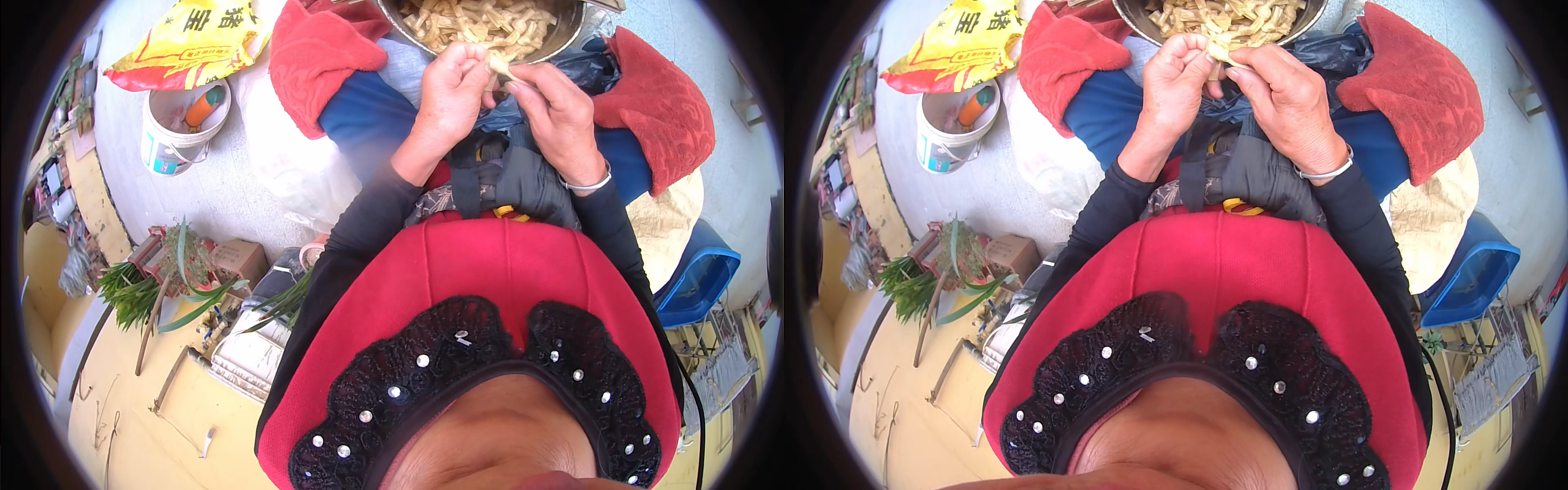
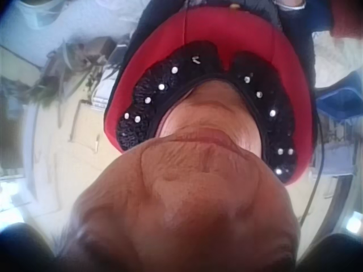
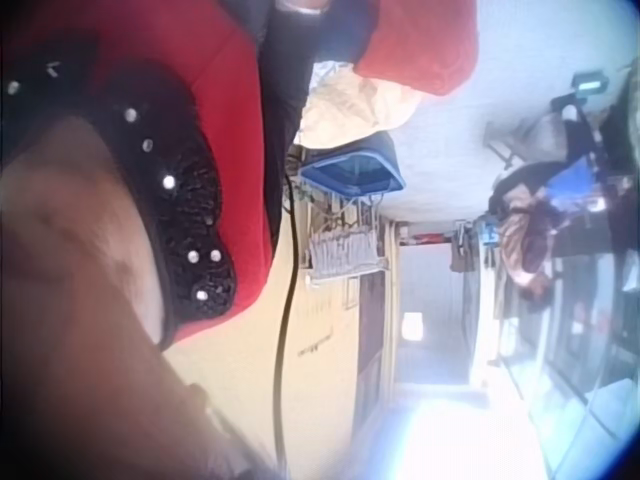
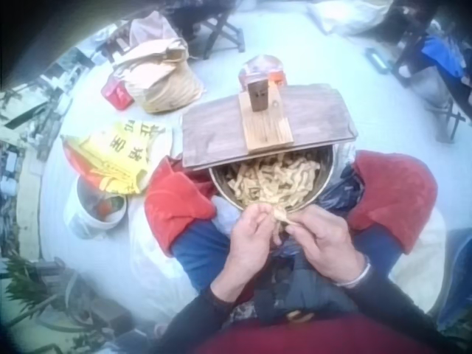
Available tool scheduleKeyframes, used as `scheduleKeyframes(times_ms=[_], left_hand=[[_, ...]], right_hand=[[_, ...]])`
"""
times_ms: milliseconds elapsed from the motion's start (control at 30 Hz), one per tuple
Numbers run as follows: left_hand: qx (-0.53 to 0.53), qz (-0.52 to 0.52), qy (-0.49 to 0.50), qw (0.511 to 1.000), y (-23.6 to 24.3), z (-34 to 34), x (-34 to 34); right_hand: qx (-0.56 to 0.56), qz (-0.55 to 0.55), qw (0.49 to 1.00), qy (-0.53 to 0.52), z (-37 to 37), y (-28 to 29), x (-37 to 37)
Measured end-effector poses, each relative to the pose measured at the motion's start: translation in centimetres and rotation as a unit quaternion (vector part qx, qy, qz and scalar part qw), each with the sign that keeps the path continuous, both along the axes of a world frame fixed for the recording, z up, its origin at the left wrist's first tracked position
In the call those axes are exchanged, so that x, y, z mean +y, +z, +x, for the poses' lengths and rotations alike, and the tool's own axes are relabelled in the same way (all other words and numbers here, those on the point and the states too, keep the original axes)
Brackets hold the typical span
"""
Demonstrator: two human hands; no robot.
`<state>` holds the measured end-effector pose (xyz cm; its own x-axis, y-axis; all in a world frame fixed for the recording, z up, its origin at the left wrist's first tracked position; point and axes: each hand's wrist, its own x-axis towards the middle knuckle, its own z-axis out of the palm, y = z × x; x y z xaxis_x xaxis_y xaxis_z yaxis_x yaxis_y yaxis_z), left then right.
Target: The person sits and peels the skin off light-colored vegetable strips by hand, placing the peeled pieces into a metal bowl on their lap. The person handles the strips one at a time, removing the outer layer and discarding the peelings.
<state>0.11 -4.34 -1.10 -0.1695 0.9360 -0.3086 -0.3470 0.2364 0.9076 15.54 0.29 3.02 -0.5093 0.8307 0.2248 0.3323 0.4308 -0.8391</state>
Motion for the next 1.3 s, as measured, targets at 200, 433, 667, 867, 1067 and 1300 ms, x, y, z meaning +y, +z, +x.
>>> scheduleKeyframes(times_ms=[200, 433, 667, 867, 1067, 1300], left_hand=[[0.388, 0.149, 0.093, 0.905, 1.7, -1.6, -1.4], [-0.117, -0.013, 0.047, 0.992, 1.1, 0.4, -1.6], [0.057, 0.044, -0.015, 0.997, 1.1, 0.2, -2.2], [0.041, 0.000, -0.038, 0.998, 0.9, 0.5, -2.5], [-0.252, -0.106, -0.123, 0.954, 1.3, -0.3, -2.8], [-0.162, -0.014, 0.006, 0.987, 0.4, 1.0, -2.0]], right_hand=[[0.003, 0.071, 0.995, -0.073, 0.6, -1.0, 1.4], [0.028, 0.088, 0.995, 0.036, -1.5, -1.3, -0.6], [0.063, -0.098, 0.993, -0.021, -0.9, -0.5, -0.6], [0.064, -0.096, 0.993, 0.008, -1.0, -1.1, -0.3], [0.050, 0.006, 0.998, 0.043, -0.8, -2.0, 0.2], [0.190, -0.298, 0.934, -0.051, -1.1, -3.0, -0.3]])
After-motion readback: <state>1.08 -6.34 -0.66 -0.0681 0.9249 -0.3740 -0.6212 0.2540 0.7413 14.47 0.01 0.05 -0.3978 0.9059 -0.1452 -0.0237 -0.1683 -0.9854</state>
